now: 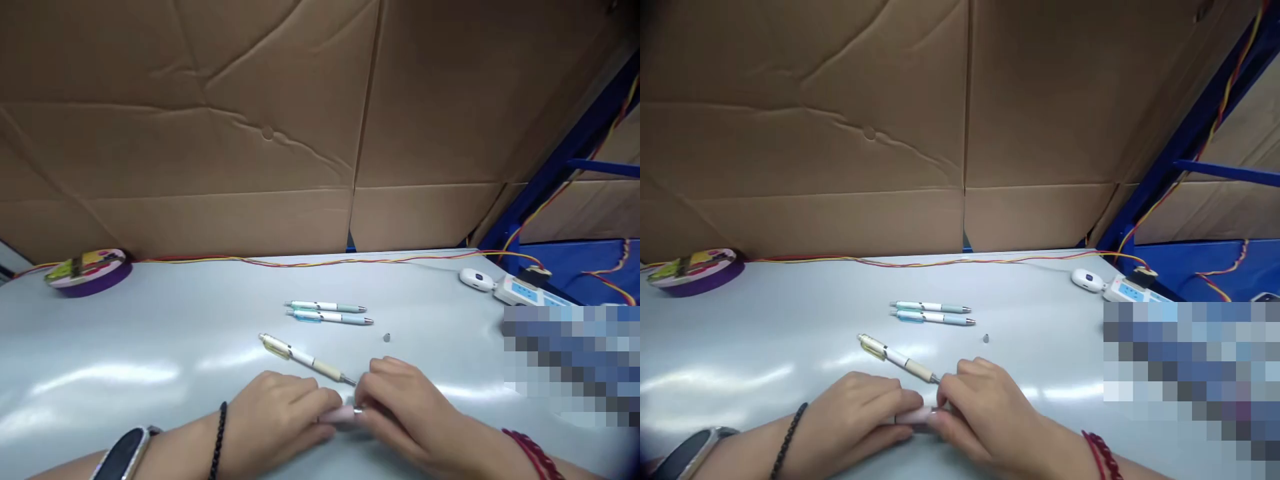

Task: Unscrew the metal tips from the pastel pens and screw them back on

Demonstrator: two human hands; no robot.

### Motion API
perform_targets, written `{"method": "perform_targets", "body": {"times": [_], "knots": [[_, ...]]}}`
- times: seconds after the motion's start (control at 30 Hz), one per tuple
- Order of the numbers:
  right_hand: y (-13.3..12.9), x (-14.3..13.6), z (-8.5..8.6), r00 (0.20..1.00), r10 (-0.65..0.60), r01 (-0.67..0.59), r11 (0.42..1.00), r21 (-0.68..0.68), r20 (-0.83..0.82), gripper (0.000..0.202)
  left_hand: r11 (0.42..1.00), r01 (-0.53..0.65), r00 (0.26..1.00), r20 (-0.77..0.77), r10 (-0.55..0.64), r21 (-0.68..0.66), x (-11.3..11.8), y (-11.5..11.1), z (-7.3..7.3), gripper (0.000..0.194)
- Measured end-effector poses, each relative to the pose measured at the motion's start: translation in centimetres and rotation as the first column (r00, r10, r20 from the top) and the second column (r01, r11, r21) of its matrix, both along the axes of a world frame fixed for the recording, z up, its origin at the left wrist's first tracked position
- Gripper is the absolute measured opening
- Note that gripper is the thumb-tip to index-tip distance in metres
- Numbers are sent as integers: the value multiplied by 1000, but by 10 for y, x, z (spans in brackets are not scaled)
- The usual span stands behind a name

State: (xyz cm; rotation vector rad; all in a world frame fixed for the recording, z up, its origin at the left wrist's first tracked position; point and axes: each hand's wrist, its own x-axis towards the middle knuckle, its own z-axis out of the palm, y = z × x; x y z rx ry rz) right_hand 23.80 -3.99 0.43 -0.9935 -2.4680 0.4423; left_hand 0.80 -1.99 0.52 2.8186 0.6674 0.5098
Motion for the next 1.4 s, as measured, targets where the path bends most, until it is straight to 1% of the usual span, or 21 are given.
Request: {"method": "perform_targets", "body": {"times": [0.03, 0.1, 0.17, 0.2, 0.3, 0.37, 0.4, 0.47, 0.57, 0.7, 0.77, 0.83, 0.9, 1.03, 1.07, 1.1, 1.17, 1.23, 1.33, 1.4], "knots": [[3, 0, -2, 999, -21, 20, 999, 30, 44, 44, 998, -6, 1000, 16, 7, -61, -1, 1, -1, 36], [9, 2, -7, 995, -22, 18, 999, 46, 93, 52, 981, -30, 998, 55, 41, -191, -2, 2, -2, 26], [13, 3, -9, 997, -21, 21, 1000, -1, 72, 54, 944, -48, 995, 66, 74, -328, -2, 3, -2, 16], [14, 4, -9, 999, -27, 29, 999, -46, 42, 53, 923, -62, 994, 64, 93, -381, -2, 3, 0, 15], [13, 5, -7, 997, -61, 53, 984, -170, -41, 38, 885, -95, 988, 63, 139, -456, 0, 5, 6, 18], [12, 4, -4, 997, -57, 46, 981, -187, -56, 28, 871, -98, 988, 59, 144, -481, 1, 6, 10, 18], [11, 3, -3, 997, -56, 46, 982, -181, -53, 27, 865, -93, 988, 58, 140, -493, 2, 7, 11, 17], [11, 1, -2, 997, -60, 51, 985, -166, -47, 33, 850, -78, 990, 58, 126, -521, 2, 8, 11, 15], [11, 1, -4, 996, -53, 43, 988, -150, -66, 41, 846, -57, 993, 58, 103, -530, 0, 8, 9, 13], [11, 4, -5, 988, 22, -37, 994, -99, -154, 24, 850, -14, 999, 29, 35, -526, -3, 9, 6, 9], [11, 4, -6, 985, 31, -44, 997, -69, -171, 29, 853, 2, 1000, 13, 6, -522, -3, 9, 6, 11], [10, 3, -6, 991, 14, -23, 997, -71, -135, 37, 852, -5, 1000, 1, 7, -524, -3, 9, 6, 12], [10, 3, -6, 995, 15, -21, 998, -61, -96, 37, 854, -17, 1000, -6, 17, -521, -4, 9, 5, 12], [11, 6, -6, 988, 90, -91, 996, 5, -128, 18, 861, -3, 1000, -7, -1, -509, -5, 9, 3, 8], [11, 7, -6, 986, 98, -98, 995, 9, -134, 16, 862, 0, 1000, -9, -6, -507, -5, 9, 2, 8], [11, 8, -7, 987, 91, -91, 996, 7, -135, 19, 864, 4, 1000, -8, -9, -503, -5, 9, 2, 8], [11, 8, -8, 991, 53, -55, 998, -12, -124, 34, 868, 8, 1000, -6, -12, -497, -5, 9, 2, 9], [11, 6, -8, 995, 38, -40, 999, -17, -96, 40, 870, 9, 1000, -5, -13, -492, -4, 10, 2, 9], [11, 4, -7, 995, 78, -77, 997, 19, -57, 36, 880, 6, 1000, -23, -19, -474, -4, 9, 3, 11], [11, 5, -5, 991, 108, -102, 992, 79, -75, 27, 892, 4, 999, -45, -28, -451, -4, 8, 5, 13]]}}
